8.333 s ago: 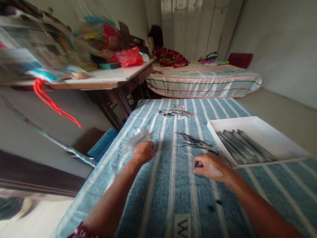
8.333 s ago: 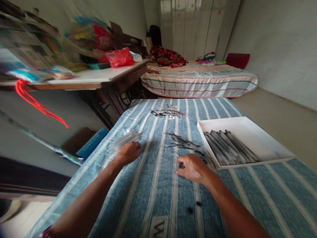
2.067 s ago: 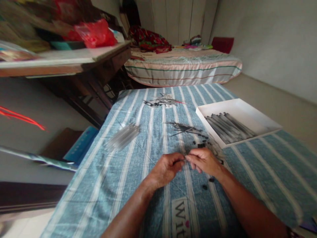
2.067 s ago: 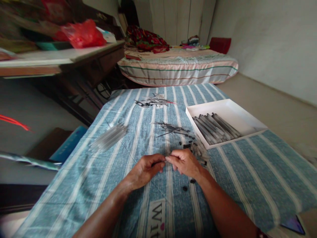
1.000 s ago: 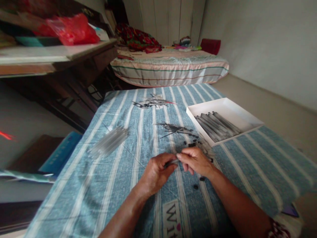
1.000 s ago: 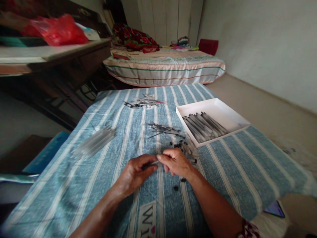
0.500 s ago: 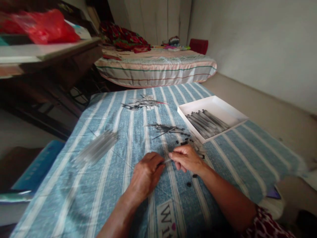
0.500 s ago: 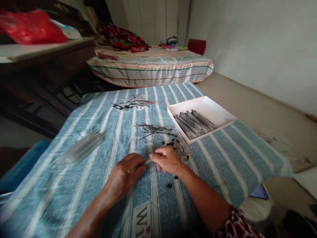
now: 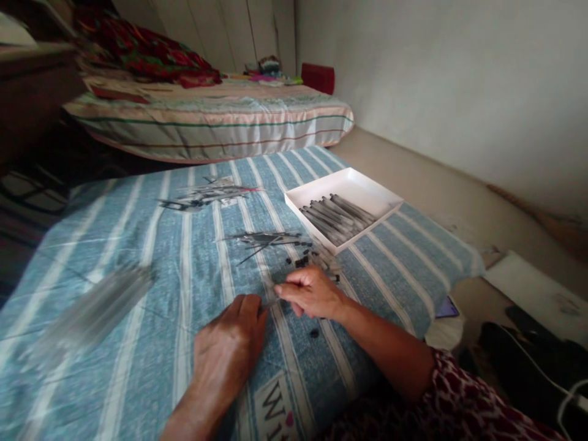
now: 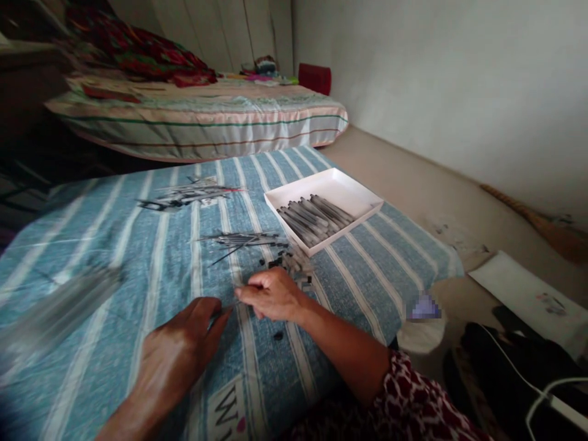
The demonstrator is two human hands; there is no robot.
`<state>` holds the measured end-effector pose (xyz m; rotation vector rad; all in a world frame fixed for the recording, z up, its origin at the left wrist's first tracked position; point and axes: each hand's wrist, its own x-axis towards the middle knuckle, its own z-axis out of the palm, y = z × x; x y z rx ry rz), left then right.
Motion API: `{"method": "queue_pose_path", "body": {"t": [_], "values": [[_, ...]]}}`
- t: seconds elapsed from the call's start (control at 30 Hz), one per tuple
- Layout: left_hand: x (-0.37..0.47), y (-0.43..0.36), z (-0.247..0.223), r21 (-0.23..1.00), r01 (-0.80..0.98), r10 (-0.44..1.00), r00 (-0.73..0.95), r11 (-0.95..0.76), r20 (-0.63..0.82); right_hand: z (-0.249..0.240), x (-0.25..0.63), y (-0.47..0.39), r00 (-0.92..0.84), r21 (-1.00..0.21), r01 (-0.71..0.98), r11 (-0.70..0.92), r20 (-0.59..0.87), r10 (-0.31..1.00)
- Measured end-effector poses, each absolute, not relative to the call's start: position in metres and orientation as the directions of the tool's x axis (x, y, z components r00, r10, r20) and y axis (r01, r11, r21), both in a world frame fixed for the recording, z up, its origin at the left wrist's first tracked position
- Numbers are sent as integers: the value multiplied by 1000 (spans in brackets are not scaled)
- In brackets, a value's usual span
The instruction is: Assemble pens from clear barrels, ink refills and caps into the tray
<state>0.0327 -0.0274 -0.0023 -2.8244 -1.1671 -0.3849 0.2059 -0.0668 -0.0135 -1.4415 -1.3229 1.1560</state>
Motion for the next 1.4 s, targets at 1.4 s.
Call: {"method": "queue_pose_path", "body": {"t": [1.4], "values": [[27,-20,0,924,-305,951,270,231,-148,-22,204,-106,-35,-601,791,110,136,990]]}}
